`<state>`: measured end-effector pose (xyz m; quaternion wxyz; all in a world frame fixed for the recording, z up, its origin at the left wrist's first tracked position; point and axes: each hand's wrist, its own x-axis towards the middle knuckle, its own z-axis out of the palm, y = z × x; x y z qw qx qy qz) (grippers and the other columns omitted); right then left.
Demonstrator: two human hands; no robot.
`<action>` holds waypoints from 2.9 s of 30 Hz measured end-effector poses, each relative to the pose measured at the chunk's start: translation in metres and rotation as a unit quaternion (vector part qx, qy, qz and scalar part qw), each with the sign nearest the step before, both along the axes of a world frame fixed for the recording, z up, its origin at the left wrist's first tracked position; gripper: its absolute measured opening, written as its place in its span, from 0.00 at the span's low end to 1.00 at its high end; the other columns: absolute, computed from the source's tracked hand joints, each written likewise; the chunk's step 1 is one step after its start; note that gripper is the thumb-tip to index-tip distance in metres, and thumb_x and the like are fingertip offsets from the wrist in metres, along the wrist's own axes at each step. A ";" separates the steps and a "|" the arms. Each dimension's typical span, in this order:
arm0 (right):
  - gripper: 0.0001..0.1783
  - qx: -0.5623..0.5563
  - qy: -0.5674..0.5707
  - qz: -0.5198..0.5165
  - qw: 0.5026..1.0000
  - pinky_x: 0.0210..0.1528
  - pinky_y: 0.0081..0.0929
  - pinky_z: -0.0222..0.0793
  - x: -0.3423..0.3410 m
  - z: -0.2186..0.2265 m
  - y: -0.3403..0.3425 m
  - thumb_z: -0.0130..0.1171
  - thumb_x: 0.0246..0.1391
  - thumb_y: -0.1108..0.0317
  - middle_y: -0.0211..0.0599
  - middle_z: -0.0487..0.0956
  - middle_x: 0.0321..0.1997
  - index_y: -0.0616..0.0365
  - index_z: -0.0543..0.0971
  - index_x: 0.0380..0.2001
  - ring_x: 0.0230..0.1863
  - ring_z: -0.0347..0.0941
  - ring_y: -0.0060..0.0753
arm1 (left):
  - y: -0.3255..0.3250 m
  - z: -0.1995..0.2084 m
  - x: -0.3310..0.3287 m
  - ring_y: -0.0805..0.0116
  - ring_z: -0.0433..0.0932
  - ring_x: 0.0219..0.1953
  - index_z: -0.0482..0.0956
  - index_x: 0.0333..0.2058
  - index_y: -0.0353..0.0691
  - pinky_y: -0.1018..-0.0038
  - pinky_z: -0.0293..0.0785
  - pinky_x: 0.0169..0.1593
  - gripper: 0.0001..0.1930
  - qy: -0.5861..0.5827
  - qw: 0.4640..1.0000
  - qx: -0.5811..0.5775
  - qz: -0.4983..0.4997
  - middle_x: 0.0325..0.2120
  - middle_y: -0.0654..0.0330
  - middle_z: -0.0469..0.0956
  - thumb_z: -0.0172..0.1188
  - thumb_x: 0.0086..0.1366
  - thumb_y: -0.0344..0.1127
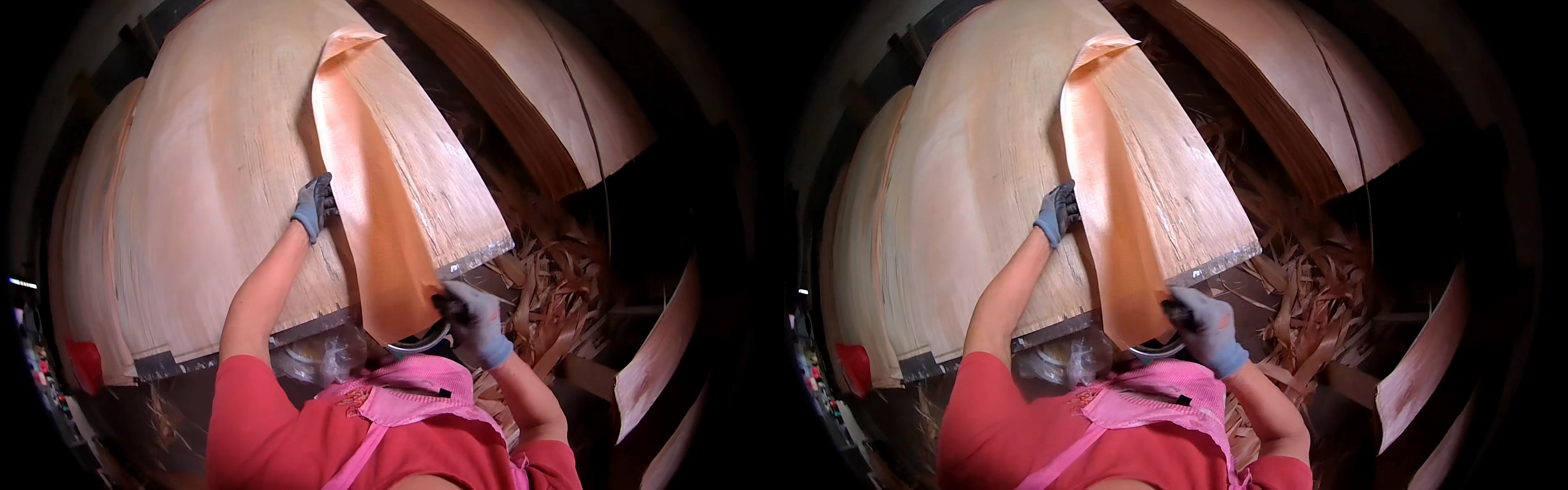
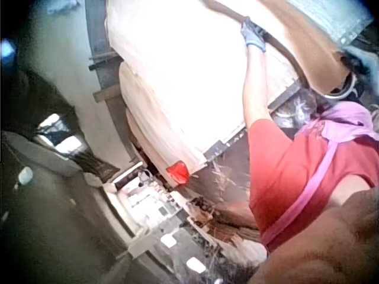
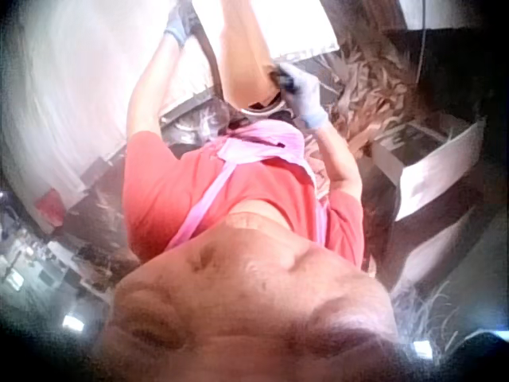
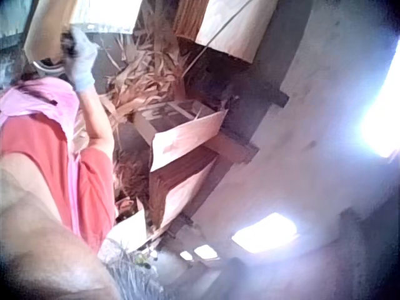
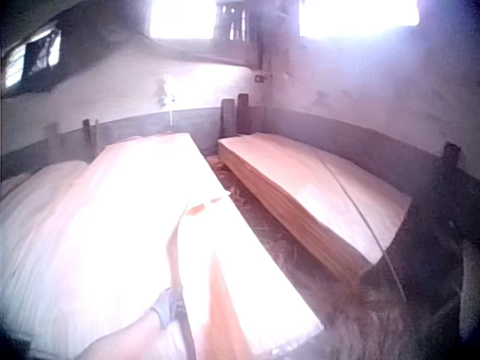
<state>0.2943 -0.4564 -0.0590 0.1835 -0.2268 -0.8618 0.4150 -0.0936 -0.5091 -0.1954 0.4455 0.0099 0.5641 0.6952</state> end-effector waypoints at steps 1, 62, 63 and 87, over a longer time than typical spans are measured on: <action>0.24 0.028 0.032 0.037 0.998 0.36 0.35 0.74 -0.007 0.005 -0.007 0.66 0.42 0.75 0.44 0.79 0.35 0.57 0.76 0.47 0.33 0.78 0.48 | 0.000 0.007 0.002 0.70 0.74 0.18 0.76 0.35 0.50 0.69 0.73 0.22 0.05 0.040 0.998 -0.044 0.019 0.21 0.65 0.77 0.59 0.63 0.39; 0.15 -0.028 -0.123 -0.254 0.959 0.35 0.36 0.73 -0.018 -0.105 0.130 0.66 0.48 0.60 0.49 0.80 0.31 0.56 0.82 0.38 0.33 0.80 0.46 | 0.135 0.017 -0.025 0.57 0.60 0.67 0.56 0.67 0.60 0.45 0.48 0.67 0.36 0.820 0.435 -0.299 -0.221 0.64 0.58 0.63 0.47 0.64 0.64; 0.15 -0.003 -0.131 -0.251 0.959 0.36 0.35 0.73 -0.016 -0.106 0.135 0.66 0.48 0.60 0.49 0.81 0.31 0.56 0.82 0.38 0.33 0.80 0.46 | 0.143 0.018 -0.029 0.57 0.59 0.67 0.54 0.68 0.59 0.45 0.48 0.66 0.38 0.843 0.422 -0.281 -0.181 0.65 0.58 0.62 0.47 0.63 0.66; 0.17 -0.015 -0.155 -0.254 0.955 0.40 0.34 0.73 -0.004 -0.115 0.128 0.66 0.48 0.60 0.50 0.80 0.32 0.59 0.81 0.38 0.34 0.78 0.46 | 0.155 0.012 -0.048 0.48 0.54 0.68 0.50 0.68 0.43 0.46 0.47 0.67 0.52 0.799 0.506 -0.241 -0.219 0.65 0.42 0.57 0.62 0.51 0.61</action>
